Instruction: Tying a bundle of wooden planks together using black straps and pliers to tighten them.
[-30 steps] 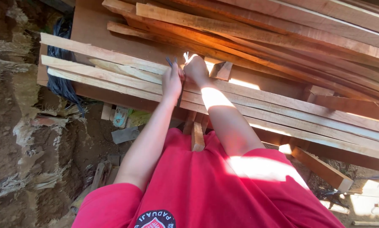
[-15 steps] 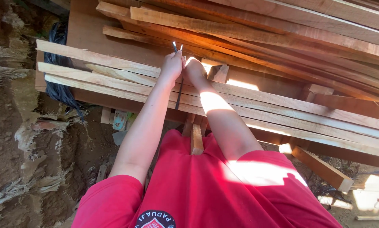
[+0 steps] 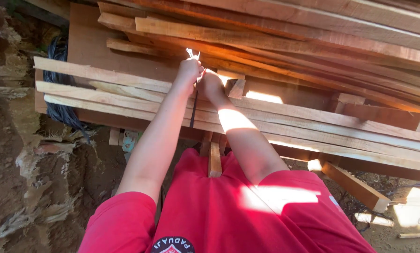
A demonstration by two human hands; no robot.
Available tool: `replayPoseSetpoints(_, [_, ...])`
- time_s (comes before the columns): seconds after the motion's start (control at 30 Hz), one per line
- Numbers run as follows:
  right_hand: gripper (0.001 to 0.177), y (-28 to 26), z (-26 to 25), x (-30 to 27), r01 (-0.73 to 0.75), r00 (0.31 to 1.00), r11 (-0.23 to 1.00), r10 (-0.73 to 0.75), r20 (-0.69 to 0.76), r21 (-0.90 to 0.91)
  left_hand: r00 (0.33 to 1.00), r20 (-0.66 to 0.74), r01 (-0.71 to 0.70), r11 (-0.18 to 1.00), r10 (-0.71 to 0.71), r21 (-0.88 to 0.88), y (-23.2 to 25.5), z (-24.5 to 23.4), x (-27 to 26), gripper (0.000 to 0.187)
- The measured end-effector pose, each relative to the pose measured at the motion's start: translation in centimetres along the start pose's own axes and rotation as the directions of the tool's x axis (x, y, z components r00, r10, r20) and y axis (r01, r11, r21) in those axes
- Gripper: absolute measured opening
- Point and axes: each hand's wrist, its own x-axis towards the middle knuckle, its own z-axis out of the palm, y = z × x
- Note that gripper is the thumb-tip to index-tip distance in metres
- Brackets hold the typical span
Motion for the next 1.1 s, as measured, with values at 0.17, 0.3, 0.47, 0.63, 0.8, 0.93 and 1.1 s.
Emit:
replayPoseSetpoints(0.17, [0.037, -0.3, -0.8, -2.4, 0.053, 0.991, 0.988, -0.071, -0.114, -0.146, 0.992, 0.063, -0.125, 0.947, 0.111, 0.295, -3.5, -4.6, -5.0, 0.047])
replayPoseSetpoints(0.3, [0.032, 0.4, -1.4, -1.3, -0.074, 0.993, 0.980, 0.090, -0.081, 0.185, 0.993, 0.048, -0.114, 0.992, 0.112, 0.055, -5.9, -5.9, -8.3, 0.037])
replayPoseSetpoints(0.47, [0.021, 2.1, 0.8, -2.1, 0.271, 0.952, 0.728, -0.107, -0.285, 0.629, 0.993, -0.018, -0.116, 0.985, 0.119, 0.124, -1.4, -6.1, -7.9, 0.040])
replayPoseSetpoints(0.63, [0.019, 1.5, 0.0, -3.9, 0.162, 0.964, 0.887, -0.049, -0.260, 0.433, 0.973, -0.030, -0.202, 0.908, 0.229, 0.368, -2.6, -6.1, -0.3, 0.042])
replayPoseSetpoints(0.8, [0.020, 1.6, -1.0, -4.2, 0.100, 0.977, 0.887, -0.003, -0.212, 0.452, 0.947, 0.082, -0.292, 0.725, 0.311, 0.624, -2.4, -4.6, 2.0, 0.039])
replayPoseSetpoints(0.93, [0.008, 1.3, -0.9, -3.7, 0.112, 0.980, 0.846, -0.006, -0.201, 0.521, 0.962, 0.069, -0.258, 0.793, 0.264, 0.552, -1.5, -5.0, 2.3, 0.037])
replayPoseSetpoints(1.1, [0.011, 1.9, -1.3, -5.2, 0.259, 0.955, 0.854, -0.157, -0.252, 0.451, 0.967, 0.064, -0.244, 0.816, 0.248, 0.524, -1.5, -5.4, 2.3, 0.036])
